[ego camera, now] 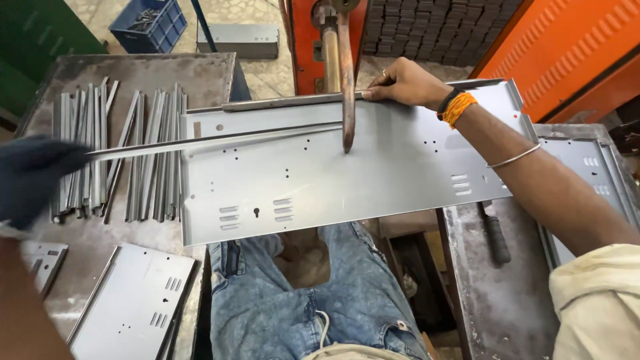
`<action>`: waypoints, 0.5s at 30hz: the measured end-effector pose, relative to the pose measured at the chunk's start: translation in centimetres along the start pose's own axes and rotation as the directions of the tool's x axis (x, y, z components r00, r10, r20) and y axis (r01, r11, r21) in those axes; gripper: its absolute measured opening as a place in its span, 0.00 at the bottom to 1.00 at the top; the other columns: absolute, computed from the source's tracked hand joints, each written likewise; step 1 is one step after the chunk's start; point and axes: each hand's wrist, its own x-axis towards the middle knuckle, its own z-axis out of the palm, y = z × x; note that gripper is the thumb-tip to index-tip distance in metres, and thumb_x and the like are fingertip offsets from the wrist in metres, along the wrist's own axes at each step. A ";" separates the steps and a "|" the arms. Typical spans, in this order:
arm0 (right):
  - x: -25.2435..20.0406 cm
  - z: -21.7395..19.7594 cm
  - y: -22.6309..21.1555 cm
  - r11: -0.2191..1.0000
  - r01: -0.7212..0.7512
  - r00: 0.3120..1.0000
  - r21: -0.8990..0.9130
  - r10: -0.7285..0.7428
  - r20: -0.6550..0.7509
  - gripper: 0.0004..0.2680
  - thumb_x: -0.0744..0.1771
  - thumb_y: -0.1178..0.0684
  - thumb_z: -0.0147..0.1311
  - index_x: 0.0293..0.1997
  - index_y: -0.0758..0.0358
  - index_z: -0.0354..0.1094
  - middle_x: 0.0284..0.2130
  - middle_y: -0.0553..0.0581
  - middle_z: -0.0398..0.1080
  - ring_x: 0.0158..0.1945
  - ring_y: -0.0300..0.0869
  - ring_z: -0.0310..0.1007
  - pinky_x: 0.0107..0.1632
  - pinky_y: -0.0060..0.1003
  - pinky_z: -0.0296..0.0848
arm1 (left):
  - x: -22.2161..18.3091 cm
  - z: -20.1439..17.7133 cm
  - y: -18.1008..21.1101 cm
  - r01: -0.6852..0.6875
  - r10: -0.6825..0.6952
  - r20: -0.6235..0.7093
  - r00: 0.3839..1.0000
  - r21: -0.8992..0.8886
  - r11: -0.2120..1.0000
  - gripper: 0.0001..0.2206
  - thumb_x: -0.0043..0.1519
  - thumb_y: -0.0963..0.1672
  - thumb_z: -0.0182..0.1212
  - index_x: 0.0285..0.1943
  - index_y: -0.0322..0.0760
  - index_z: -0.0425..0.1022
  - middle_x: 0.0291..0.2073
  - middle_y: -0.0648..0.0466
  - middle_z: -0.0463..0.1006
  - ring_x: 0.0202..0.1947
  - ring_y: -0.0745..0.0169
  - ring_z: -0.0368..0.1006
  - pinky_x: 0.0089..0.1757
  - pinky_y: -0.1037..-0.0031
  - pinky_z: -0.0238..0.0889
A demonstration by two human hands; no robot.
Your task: Use a spot welding machine to join a metal strip to a larger metal panel.
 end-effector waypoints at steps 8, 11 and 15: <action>0.7 -0.2 -0.1 0.999 -0.018 1.000 -0.043 0.018 0.011 0.12 0.67 0.44 0.63 0.47 0.61 0.81 0.29 0.55 0.79 0.28 0.34 0.68 0.34 0.35 0.69 | 12.4 8.3 22.2 -0.225 0.233 -0.065 0.970 0.116 0.967 0.09 0.62 0.51 0.70 0.38 0.46 0.85 0.33 0.52 0.82 0.31 0.54 0.78 0.35 0.63 0.71; 0.6 -0.3 0.1 0.996 -0.002 0.999 -0.088 0.005 0.032 0.13 0.68 0.42 0.62 0.48 0.61 0.81 0.27 0.58 0.78 0.27 0.37 0.66 0.32 0.39 0.65 | 14.0 10.7 22.8 -0.259 0.299 -0.145 0.943 0.241 0.935 0.12 0.61 0.51 0.72 0.36 0.43 0.81 0.32 0.49 0.79 0.32 0.50 0.78 0.35 0.60 0.70; 0.4 0.9 3.0 0.879 0.414 0.895 -0.237 -0.441 -0.073 0.16 0.66 0.40 0.66 0.46 0.64 0.79 0.32 0.61 0.79 0.33 0.43 0.76 0.39 0.39 0.72 | 14.8 10.4 24.2 -0.171 0.235 -0.238 0.942 0.260 0.950 0.17 0.59 0.53 0.73 0.34 0.38 0.78 0.28 0.47 0.77 0.32 0.47 0.76 0.36 0.57 0.68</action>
